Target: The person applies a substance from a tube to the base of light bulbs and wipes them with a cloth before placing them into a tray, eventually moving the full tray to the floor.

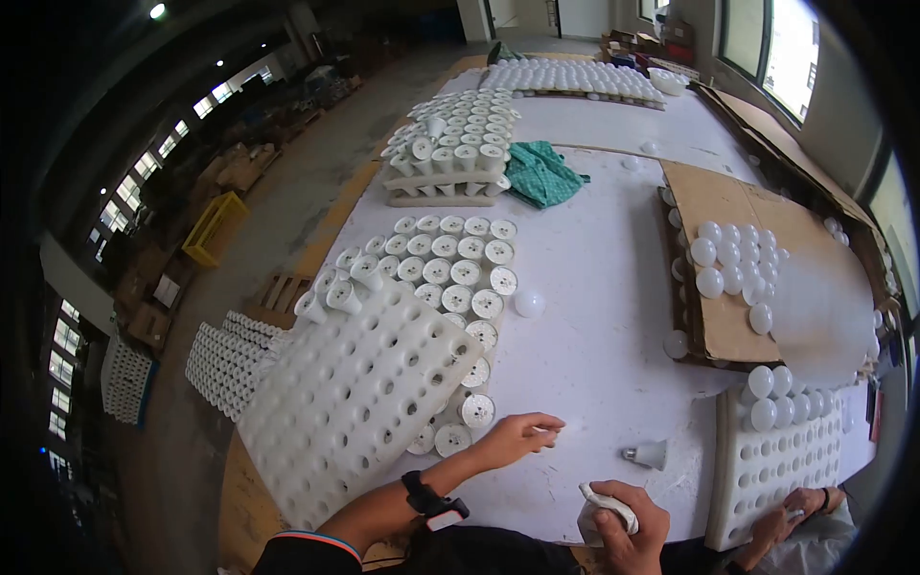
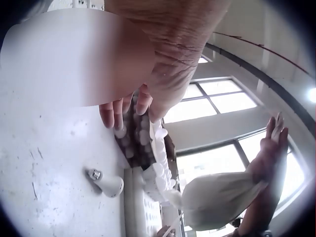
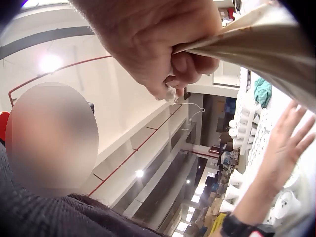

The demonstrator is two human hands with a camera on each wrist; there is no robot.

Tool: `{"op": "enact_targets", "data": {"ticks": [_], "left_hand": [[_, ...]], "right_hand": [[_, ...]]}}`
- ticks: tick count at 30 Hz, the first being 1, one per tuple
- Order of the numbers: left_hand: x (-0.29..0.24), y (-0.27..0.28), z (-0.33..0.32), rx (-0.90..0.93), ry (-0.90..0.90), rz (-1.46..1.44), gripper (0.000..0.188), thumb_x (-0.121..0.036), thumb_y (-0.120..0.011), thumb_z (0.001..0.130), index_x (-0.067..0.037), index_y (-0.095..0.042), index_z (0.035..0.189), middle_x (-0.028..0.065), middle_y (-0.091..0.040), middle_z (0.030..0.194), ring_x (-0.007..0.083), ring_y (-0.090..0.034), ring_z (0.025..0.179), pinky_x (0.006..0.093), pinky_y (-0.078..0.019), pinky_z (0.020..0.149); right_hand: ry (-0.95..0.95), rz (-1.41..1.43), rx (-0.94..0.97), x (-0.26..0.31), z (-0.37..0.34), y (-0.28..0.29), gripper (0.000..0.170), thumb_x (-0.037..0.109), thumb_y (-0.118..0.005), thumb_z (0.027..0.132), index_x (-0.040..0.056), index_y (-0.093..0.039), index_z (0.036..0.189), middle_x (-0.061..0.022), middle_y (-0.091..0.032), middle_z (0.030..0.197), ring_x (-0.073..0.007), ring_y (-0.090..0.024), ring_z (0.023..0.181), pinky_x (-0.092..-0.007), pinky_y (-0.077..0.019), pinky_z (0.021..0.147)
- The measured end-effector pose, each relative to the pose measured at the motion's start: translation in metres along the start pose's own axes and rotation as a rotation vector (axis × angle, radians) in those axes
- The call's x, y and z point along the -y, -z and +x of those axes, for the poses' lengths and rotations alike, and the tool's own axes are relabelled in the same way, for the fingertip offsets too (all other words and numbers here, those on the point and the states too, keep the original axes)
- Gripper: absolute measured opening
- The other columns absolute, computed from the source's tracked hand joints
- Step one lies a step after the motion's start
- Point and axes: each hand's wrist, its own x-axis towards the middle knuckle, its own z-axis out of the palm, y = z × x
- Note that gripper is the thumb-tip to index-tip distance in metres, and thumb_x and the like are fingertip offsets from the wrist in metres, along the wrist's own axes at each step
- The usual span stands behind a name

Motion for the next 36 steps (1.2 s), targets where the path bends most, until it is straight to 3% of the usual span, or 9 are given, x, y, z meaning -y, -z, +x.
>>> {"op": "enact_targets", "data": {"ticks": [6,9,15,17,20,22,27,31,36], "left_hand": [[-0.003,0.226,-0.09,-1.147,-0.198,-0.55,0.021,-0.011,-0.06,0.078,-0.006,-0.052,0.097,0.0035,-0.057,0.085,0.0128,-0.055,0.08,0.0292,-0.0468,0.065],[0.007,0.286,-0.079,-1.28,-0.158,-0.477,0.03,-0.007,-0.062,0.074,-0.006,-0.049,0.101,0.0037,-0.056,0.089,0.0133,-0.054,0.083,0.0275,-0.0463,0.065],[0.001,0.293,-0.053,-1.161,-0.039,-0.232,0.042,-0.007,-0.067,0.07,-0.003,-0.047,0.107,0.0057,-0.056,0.098,0.0138,-0.056,0.082,0.0248,-0.0467,0.065],[0.004,0.257,-0.06,-1.219,-0.491,0.061,0.045,-0.008,-0.069,0.068,-0.001,-0.047,0.107,0.0057,-0.056,0.097,0.0113,-0.055,0.082,0.0228,-0.0468,0.061],[-0.025,0.164,-0.107,-0.727,-0.215,-0.301,0.059,-0.049,-0.052,0.08,0.0,-0.043,0.112,0.0066,-0.055,0.089,0.0153,-0.054,0.081,0.0293,-0.041,0.079],[-0.023,0.119,-0.118,-0.123,-0.113,-0.891,0.059,-0.053,-0.033,0.087,-0.001,-0.042,0.112,0.0092,-0.054,0.086,0.0171,-0.054,0.068,0.0313,-0.0436,0.065],[-0.064,0.053,-0.129,0.034,0.037,-0.873,0.053,-0.048,-0.037,0.088,-0.001,-0.04,0.113,0.0107,-0.051,0.091,0.0124,-0.048,0.06,0.0279,-0.0429,0.052],[-0.076,0.024,-0.131,0.29,0.201,-1.042,0.054,-0.049,-0.032,0.089,-0.003,-0.04,0.115,0.013,-0.056,0.086,0.0171,-0.056,0.055,0.024,-0.0414,0.036],[-0.091,-0.002,-0.125,0.179,0.329,-0.977,0.05,-0.047,-0.031,0.09,-0.003,-0.044,0.111,0.0135,-0.058,0.075,0.0178,-0.057,0.048,0.0232,-0.0407,0.03]], "right_hand": [[-0.159,0.08,0.048,0.016,0.014,-0.028,0.035,0.031,-0.058,0.08,-0.0033,-0.06,0.086,-0.0021,-0.054,0.066,-0.0053,-0.044,0.052,-0.0199,-0.0324,0.047],[-0.113,0.068,0.054,0.016,0.017,-0.044,0.037,0.033,-0.058,0.079,-0.0038,-0.061,0.085,-0.0032,-0.055,0.067,-0.0057,-0.045,0.052,-0.0202,-0.0328,0.047],[0.0,-0.099,-0.024,0.022,0.028,-0.068,0.036,0.032,-0.061,0.076,-0.0039,-0.062,0.083,-0.0045,-0.058,0.07,-0.0088,-0.049,0.058,-0.0216,-0.0369,0.053],[-0.05,-0.107,-0.059,0.023,0.027,-0.07,0.036,0.032,-0.061,0.076,-0.0038,-0.062,0.083,-0.0049,-0.059,0.07,-0.01,-0.051,0.061,-0.0223,-0.0383,0.055],[-0.185,-0.083,0.015,0.027,0.03,-0.067,0.036,0.032,-0.061,0.076,-0.0033,-0.062,0.084,-0.0059,-0.06,0.072,-0.0113,-0.053,0.064,-0.0235,-0.0399,0.058],[-0.081,-0.04,0.048,0.028,0.029,-0.066,0.034,0.029,-0.059,0.077,-0.003,-0.062,0.086,-0.0063,-0.06,0.072,-0.012,-0.053,0.063,-0.0234,-0.0398,0.057],[0.197,-0.234,0.175,0.034,0.027,-0.039,0.032,-0.001,-0.068,0.065,0.0045,-0.061,0.096,-0.0091,-0.06,0.073,-0.0193,-0.058,0.058,-0.0265,-0.0458,0.054],[0.442,-0.295,0.119,0.021,0.016,-0.023,0.045,0.005,-0.072,0.061,0.0079,-0.059,0.104,-0.0011,-0.05,0.059,-0.0149,-0.052,0.047,-0.0274,-0.0405,0.041],[0.519,-0.342,0.154,0.018,0.008,-0.008,0.051,0.007,-0.069,0.062,0.0065,-0.056,0.111,0.0011,-0.04,0.054,-0.0115,-0.046,0.043,-0.0272,-0.0361,0.038]]}}
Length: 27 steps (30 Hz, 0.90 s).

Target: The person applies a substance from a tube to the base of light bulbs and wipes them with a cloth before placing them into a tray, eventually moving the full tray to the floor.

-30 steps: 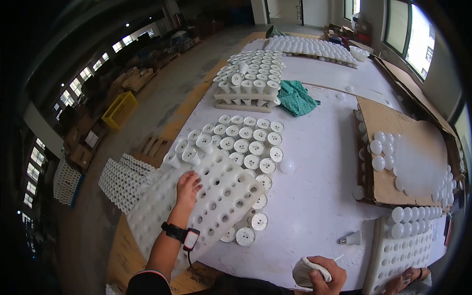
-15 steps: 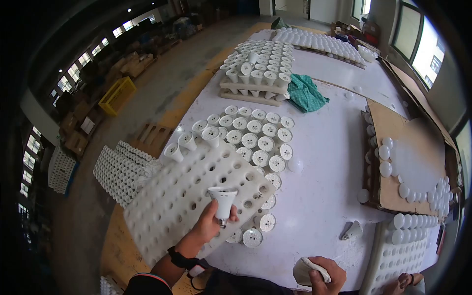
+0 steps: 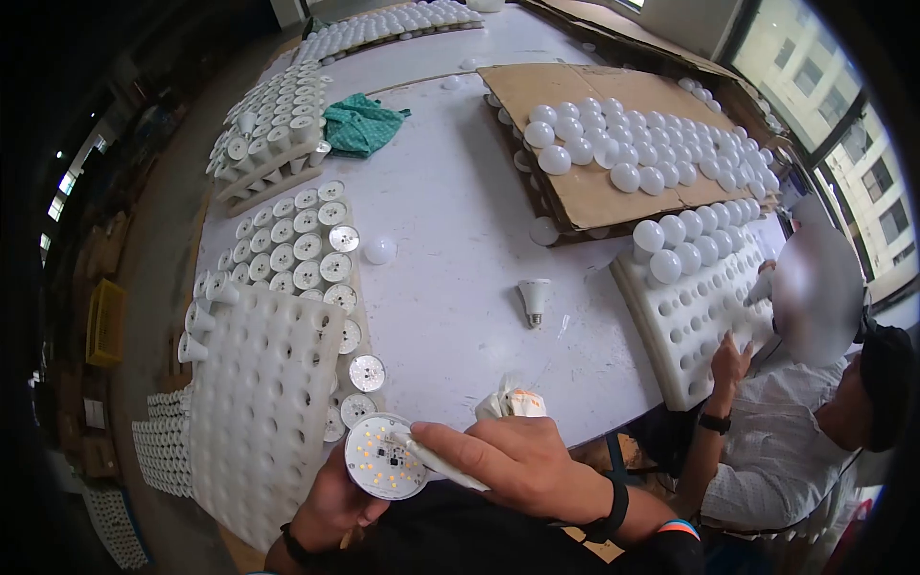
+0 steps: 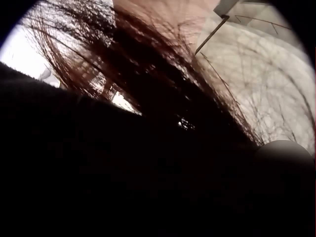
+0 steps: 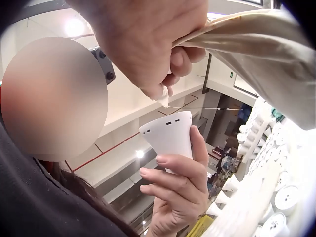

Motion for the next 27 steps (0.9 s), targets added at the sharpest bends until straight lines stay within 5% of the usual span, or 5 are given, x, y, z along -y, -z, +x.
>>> {"op": "enact_targets", "data": {"ticks": [19,25,27], "left_hand": [[0.0,-0.011,0.001,-0.034,0.099,0.075,0.047,-0.043,-0.033,0.089,0.0,-0.052,0.099,0.0123,-0.059,0.07,0.0185,-0.058,0.046,0.0246,-0.0437,0.033],[0.002,-0.009,-0.005,-0.089,-0.036,0.119,0.043,-0.034,-0.039,0.09,0.002,-0.044,0.114,0.0155,-0.059,0.091,0.0231,-0.062,0.067,0.0278,-0.051,0.047],[0.003,-0.016,-0.008,-0.164,-0.237,0.181,0.042,-0.025,-0.047,0.087,0.002,-0.041,0.119,0.0153,-0.056,0.101,0.0245,-0.06,0.084,0.0327,-0.0532,0.065]], "right_hand": [[0.109,-0.138,0.099,-0.003,-0.002,0.005,0.054,0.012,-0.059,0.061,0.0029,-0.053,0.113,0.0007,-0.038,0.058,-0.0087,-0.045,0.043,-0.0235,-0.0364,0.039],[0.073,-0.107,0.063,-0.003,-0.004,0.0,0.047,0.009,-0.065,0.061,0.0031,-0.057,0.107,-0.0005,-0.04,0.058,-0.0124,-0.047,0.045,-0.0267,-0.0364,0.04],[0.086,-0.142,0.104,-0.001,-0.001,0.003,0.04,0.013,-0.059,0.062,0.0015,-0.053,0.1,-0.0016,-0.042,0.063,-0.0126,-0.05,0.047,-0.0267,-0.0407,0.042]]}}
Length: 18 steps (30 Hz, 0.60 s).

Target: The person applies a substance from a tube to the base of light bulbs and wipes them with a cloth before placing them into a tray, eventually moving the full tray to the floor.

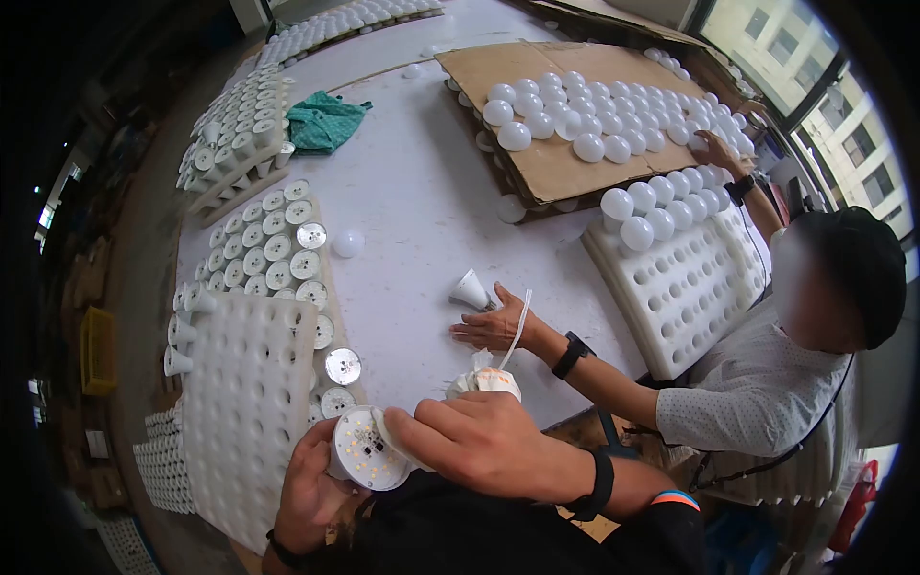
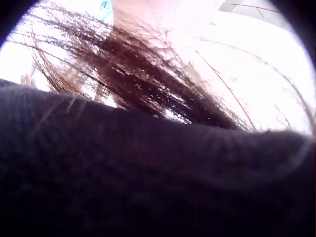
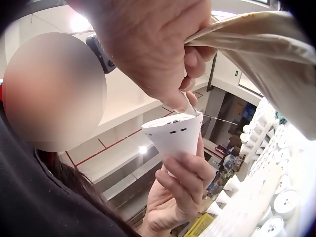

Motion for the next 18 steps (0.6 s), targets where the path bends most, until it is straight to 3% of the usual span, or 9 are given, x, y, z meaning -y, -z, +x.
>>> {"op": "enact_targets", "data": {"ticks": [6,10,12,18], "left_hand": [[-0.0004,0.0045,-0.0044,0.052,-0.123,0.066,0.04,-0.004,-0.056,0.077,0.0,-0.048,0.115,0.0166,-0.048,0.114,0.0244,-0.05,0.105,0.0377,-0.0437,0.088],[-0.0016,0.0037,-0.0019,0.084,-0.204,0.068,0.037,0.004,-0.054,0.068,0.0,-0.055,0.105,0.0182,-0.045,0.116,0.0267,-0.046,0.109,0.039,-0.04,0.091],[-0.0037,0.0011,-0.0015,0.103,-0.246,0.074,0.028,0.007,-0.052,0.064,0.001,-0.06,0.09,0.019,-0.046,0.115,0.028,-0.045,0.109,0.0395,-0.0367,0.093],[-0.0038,0.0013,-0.0005,0.061,-0.388,0.265,0.015,0.009,-0.055,0.058,-0.002,-0.062,0.065,0.0145,-0.049,0.107,0.028,-0.049,0.104,0.0402,-0.0373,0.091]], "right_hand": [[-0.032,0.006,0.065,0.0011,0.0001,0.0009,0.028,0.012,-0.058,0.065,0.0027,-0.051,0.089,-0.003,-0.044,0.064,-0.0145,-0.052,0.049,-0.0281,-0.0416,0.042],[-0.039,0.032,0.091,0.0009,-0.0033,-0.0002,0.024,0.012,-0.058,0.065,0.0036,-0.049,0.086,-0.0037,-0.045,0.065,-0.0154,-0.053,0.049,-0.029,-0.0409,0.041],[-0.049,0.073,0.085,0.0014,-0.0047,-0.0024,0.023,0.01,-0.059,0.064,0.0043,-0.049,0.084,-0.0041,-0.045,0.065,-0.0159,-0.052,0.048,-0.0298,-0.0404,0.04],[-0.124,0.222,0.102,0.006,-0.0047,0.0018,0.028,0.011,-0.066,0.061,0.006,-0.049,0.083,-0.0043,-0.047,0.066,-0.0191,-0.055,0.051,-0.031,-0.0416,0.04]]}}
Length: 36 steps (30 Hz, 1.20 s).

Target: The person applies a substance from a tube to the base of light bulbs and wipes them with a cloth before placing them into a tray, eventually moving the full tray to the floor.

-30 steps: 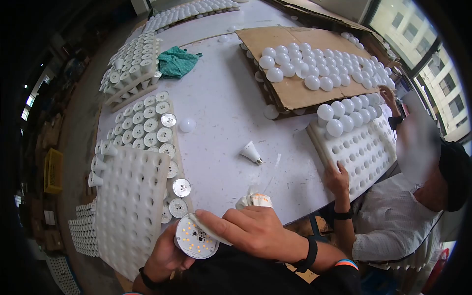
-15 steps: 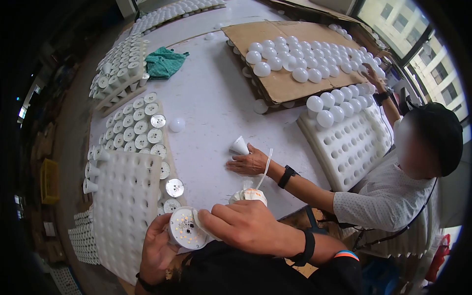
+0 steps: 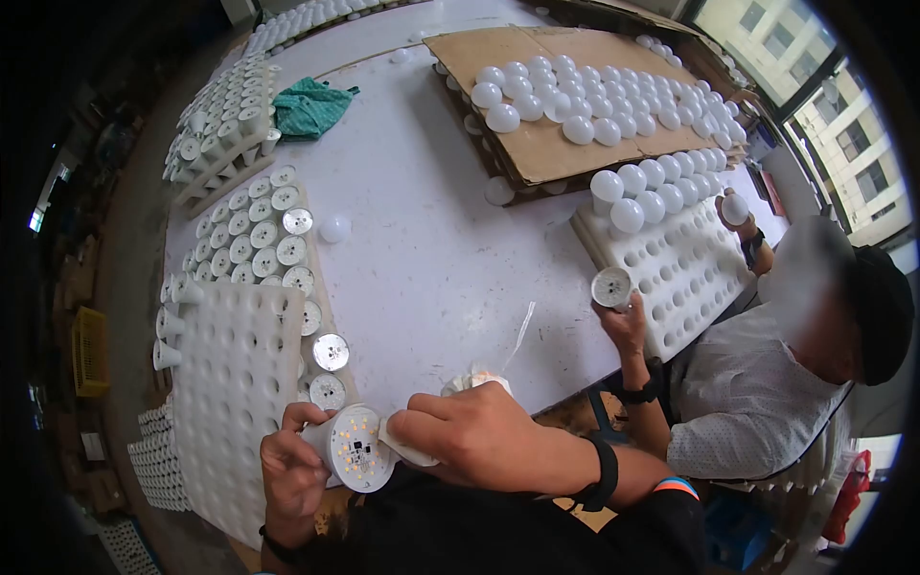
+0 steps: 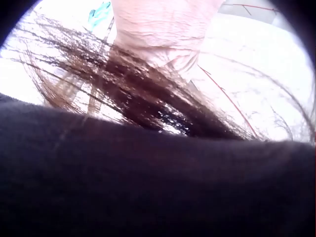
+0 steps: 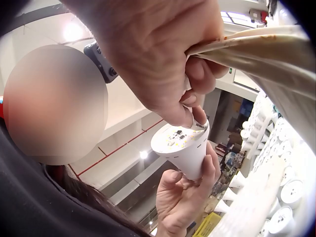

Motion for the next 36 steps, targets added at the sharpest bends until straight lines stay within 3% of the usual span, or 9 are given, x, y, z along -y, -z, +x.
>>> {"op": "enact_targets", "data": {"ticks": [7,10,13,19,22,24,27,30,36], "left_hand": [[0.01,0.011,0.002,0.101,-0.184,0.156,0.02,0.012,-0.061,0.053,-0.007,-0.061,0.056,0.0083,-0.051,0.1,0.0273,-0.05,0.104,0.04,-0.0394,0.089],[0.022,0.01,0.01,0.243,-0.329,0.103,0.021,0.009,-0.062,0.056,-0.007,-0.063,0.069,0.0092,-0.051,0.102,0.0276,-0.048,0.106,0.0401,-0.0405,0.09],[0.042,-0.001,0.034,-0.027,0.194,-0.255,0.037,-0.004,-0.051,0.077,-0.001,-0.045,0.114,0.0139,-0.051,0.11,0.0263,-0.054,0.1,0.0378,-0.0479,0.083],[0.223,0.083,0.083,-0.14,0.825,-0.276,0.042,-0.016,-0.044,0.089,0.0,-0.031,0.125,0.0164,-0.048,0.114,0.0284,-0.056,0.095,0.0334,-0.0504,0.077],[0.234,0.019,0.113,0.179,0.47,0.189,0.047,-0.02,-0.044,0.09,-0.003,-0.027,0.13,0.0188,-0.041,0.121,0.032,-0.056,0.093,0.0352,-0.0494,0.076],[0.239,-0.012,0.128,0.106,0.47,0.262,0.05,-0.022,-0.043,0.09,-0.006,-0.024,0.133,0.0194,-0.037,0.124,0.0329,-0.056,0.092,0.0354,-0.0489,0.076],[0.213,-0.025,0.128,-0.055,0.301,0.438,0.045,-0.027,-0.043,0.09,-0.003,-0.034,0.127,0.0191,-0.045,0.118,0.0279,-0.058,0.087,0.0333,-0.0486,0.074],[0.134,-0.006,0.107,0.013,0.357,0.412,0.025,-0.019,-0.049,0.088,0.004,-0.057,0.092,0.0107,-0.061,0.083,0.0159,-0.059,0.074,0.0284,-0.0491,0.067],[0.016,0.123,0.054,-0.528,0.136,0.238,0.016,-0.014,-0.052,0.085,-0.002,-0.056,0.094,0.0067,-0.059,0.085,0.0144,-0.057,0.078,0.0281,-0.0467,0.067]], "right_hand": [[-0.216,0.383,0.03,0.001,-0.004,0.002,0.016,0.012,-0.068,0.071,0.0059,-0.06,0.083,-0.0058,-0.057,0.066,-0.0221,-0.056,0.054,-0.0279,-0.0434,0.048],[-0.273,0.488,0.028,0.0,-0.004,0.009,0.017,0.018,-0.064,0.076,0.0048,-0.055,0.081,-0.0097,-0.056,0.067,-0.0278,-0.056,0.058,-0.0334,-0.0435,0.051],[-0.43,0.557,-0.04,-0.002,-0.013,0.015,0.013,0.017,-0.063,0.079,0.0052,-0.059,0.083,-0.0052,-0.061,0.074,-0.0183,-0.06,0.061,-0.0268,-0.0453,0.055],[-0.487,0.543,-0.066,-0.018,-0.051,0.024,0.024,0.028,-0.055,0.085,0.0086,-0.053,0.099,-0.0084,-0.06,0.079,-0.0222,-0.059,0.065,-0.0294,-0.0436,0.057],[-0.479,0.504,-0.133,-0.028,-0.062,0.026,0.025,0.028,-0.054,0.085,0.0093,-0.054,0.101,-0.0088,-0.059,0.08,-0.0234,-0.059,0.066,-0.0312,-0.0436,0.057],[-0.46,0.506,-0.151,-0.031,-0.061,0.03,0.028,0.024,-0.055,0.085,0.0097,-0.053,0.108,-0.0094,-0.059,0.082,-0.0255,-0.058,0.068,-0.0326,-0.0446,0.059],[-0.375,0.447,-0.3,-0.033,-0.053,0.024,0.023,0.024,-0.052,0.086,0.0074,-0.051,0.102,-0.0162,-0.055,0.076,-0.0322,-0.055,0.067,-0.0361,-0.044,0.059],[-0.349,0.442,-0.202,-0.038,-0.036,0.012,0.032,0.015,-0.058,0.081,0.0095,-0.052,0.112,-0.0084,-0.061,0.096,-0.0247,-0.06,0.076,-0.0309,-0.0469,0.065],[-0.327,0.379,-0.174,-0.024,0.014,-0.003,0.025,0.008,-0.064,0.074,0.0077,-0.062,0.099,-0.0083,-0.064,0.085,-0.02,-0.062,0.068,-0.027,-0.0486,0.061]]}}
